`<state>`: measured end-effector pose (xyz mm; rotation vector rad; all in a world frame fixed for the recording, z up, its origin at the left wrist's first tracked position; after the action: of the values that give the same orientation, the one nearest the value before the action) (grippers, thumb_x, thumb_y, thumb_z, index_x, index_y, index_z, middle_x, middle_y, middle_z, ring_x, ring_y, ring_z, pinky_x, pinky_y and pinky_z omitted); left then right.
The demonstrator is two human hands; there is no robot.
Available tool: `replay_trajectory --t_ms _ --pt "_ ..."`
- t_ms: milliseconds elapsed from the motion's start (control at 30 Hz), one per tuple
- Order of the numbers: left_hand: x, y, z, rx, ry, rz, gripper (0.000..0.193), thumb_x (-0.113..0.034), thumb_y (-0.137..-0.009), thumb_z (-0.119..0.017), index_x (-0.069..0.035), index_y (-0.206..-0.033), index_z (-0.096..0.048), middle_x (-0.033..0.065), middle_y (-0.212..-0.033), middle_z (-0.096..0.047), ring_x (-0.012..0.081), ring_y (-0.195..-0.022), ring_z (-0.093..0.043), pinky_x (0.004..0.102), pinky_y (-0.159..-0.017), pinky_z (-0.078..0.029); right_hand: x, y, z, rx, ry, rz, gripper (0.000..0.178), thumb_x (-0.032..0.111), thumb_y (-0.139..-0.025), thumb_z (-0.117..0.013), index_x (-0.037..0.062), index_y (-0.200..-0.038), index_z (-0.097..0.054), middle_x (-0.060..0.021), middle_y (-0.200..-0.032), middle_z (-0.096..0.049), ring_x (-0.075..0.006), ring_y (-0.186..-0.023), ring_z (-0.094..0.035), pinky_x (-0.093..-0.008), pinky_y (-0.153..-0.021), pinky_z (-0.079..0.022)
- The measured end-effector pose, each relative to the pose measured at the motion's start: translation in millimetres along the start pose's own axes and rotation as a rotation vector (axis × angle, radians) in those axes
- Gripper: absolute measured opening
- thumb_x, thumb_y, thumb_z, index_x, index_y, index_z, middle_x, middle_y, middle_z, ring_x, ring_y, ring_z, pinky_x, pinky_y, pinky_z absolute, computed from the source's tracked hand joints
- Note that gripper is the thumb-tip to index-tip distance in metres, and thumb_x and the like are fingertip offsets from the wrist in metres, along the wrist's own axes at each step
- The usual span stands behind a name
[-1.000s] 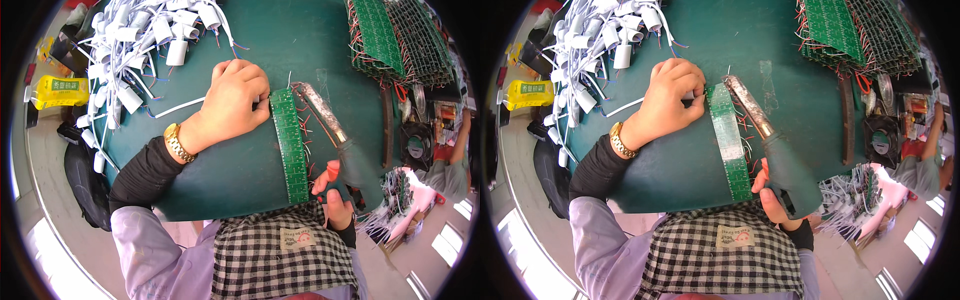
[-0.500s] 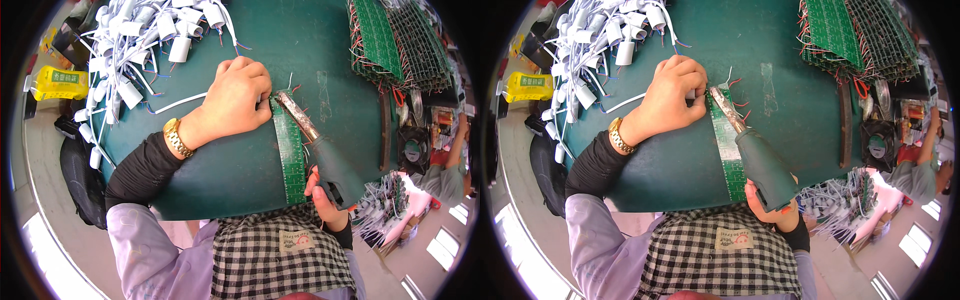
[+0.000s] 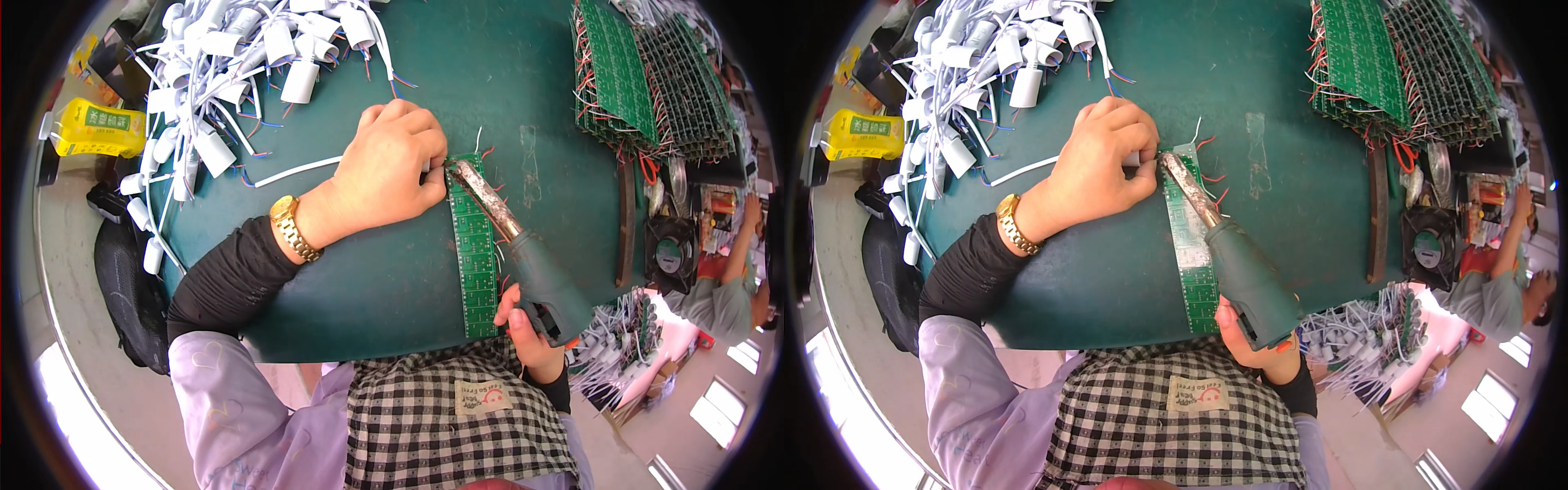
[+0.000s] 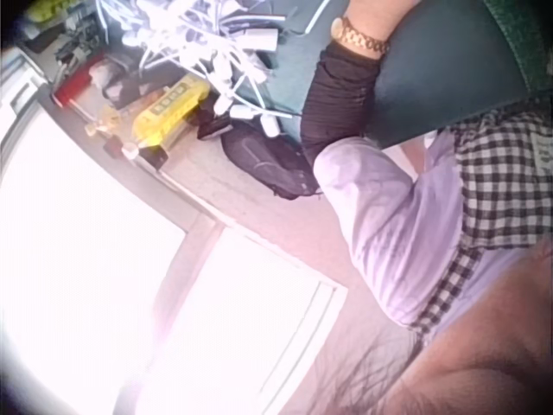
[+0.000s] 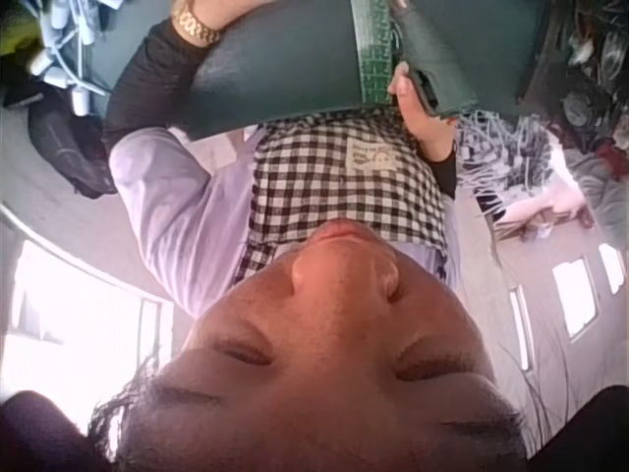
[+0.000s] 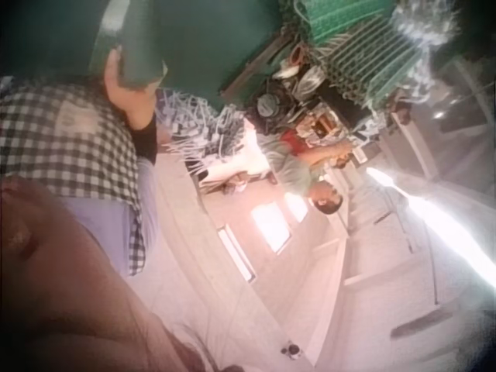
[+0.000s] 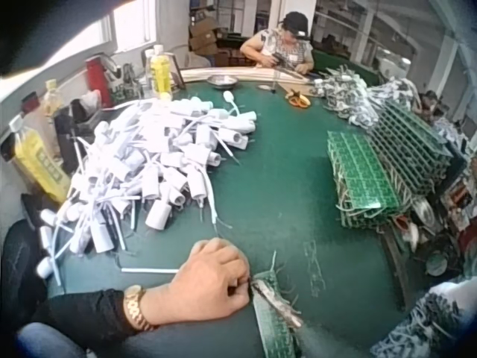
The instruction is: The person solders wires and electronic components onto green printed circuit boards (PCBs) using a soldering iron.
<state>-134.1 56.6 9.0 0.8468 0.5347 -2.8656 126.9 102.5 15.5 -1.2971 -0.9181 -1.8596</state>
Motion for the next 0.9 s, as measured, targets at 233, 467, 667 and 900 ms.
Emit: replay_trajectory --t_ms 233,467,667,900 --pt "-1 -1 -2 -0.056 -0.011 -0.027 0.012 -0.003 -0.065 -0.064 -0.008 -0.07 -0.054 0.0034 -0.08 -0.055 0.0251 -0.084 -0.052 0.0372 -0.079 -0.04 0 8 -3 -0.162 -0.363 -0.05 0.048 0.026 -0.088 -0.056 -0.0034 -0.121 -0.039 -0.0103 -0.075 -0.052 -0.017 -0.064 -0.053 -0.0304 -0.059 -0.047" --pt "-2 2 -1 -0.051 -0.032 -0.019 0.015 -0.001 -0.063 -0.064 -0.008 -0.07 -0.054 0.0023 -0.082 -0.056 0.0244 -0.084 -0.053 0.0361 -0.078 -0.041 -7 14 0 -0.262 -0.407 0.021 0.053 0.03 -0.088 -0.055 -0.0062 -0.122 -0.037 -0.0103 -0.07 -0.051 -0.0176 -0.056 -0.051 -0.0285 -0.052 -0.046" --pt "-1 0 -3 -0.037 -0.04 -0.021 0.015 -0.002 -0.064 -0.065 -0.008 -0.071 -0.054 0.0024 -0.082 -0.056 0.0247 -0.083 -0.053 0.0361 -0.077 -0.041 -14 22 -1 -0.33 -0.633 0.068 0.056 0.036 -0.087 -0.059 -0.0001 -0.125 -0.039 -0.009 -0.072 -0.054 -0.019 -0.06 -0.055 -0.0325 -0.057 -0.048" --pt "-4 -7 -2 -0.054 -0.061 -0.056 0.014 -0.002 -0.063 -0.065 -0.009 -0.07 -0.054 0.0029 -0.078 -0.055 0.0254 -0.08 -0.053 0.0363 -0.073 -0.04 8 15 -19 -0.396 -1.171 0.089 0.051 0.049 -0.092 -0.045 0.011 -0.126 -0.037 -0.0009 -0.066 -0.046 -0.0141 -0.053 -0.049 -0.032 -0.058 -0.046"
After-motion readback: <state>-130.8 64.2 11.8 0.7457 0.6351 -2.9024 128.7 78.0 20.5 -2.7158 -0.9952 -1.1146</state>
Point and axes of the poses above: each hand's wrist, its own y-axis away from the middle knuckle, its own z-axis out of the back of the hand, x = y × z, the point moved 3 cm from there along -y, towards the middle knuckle
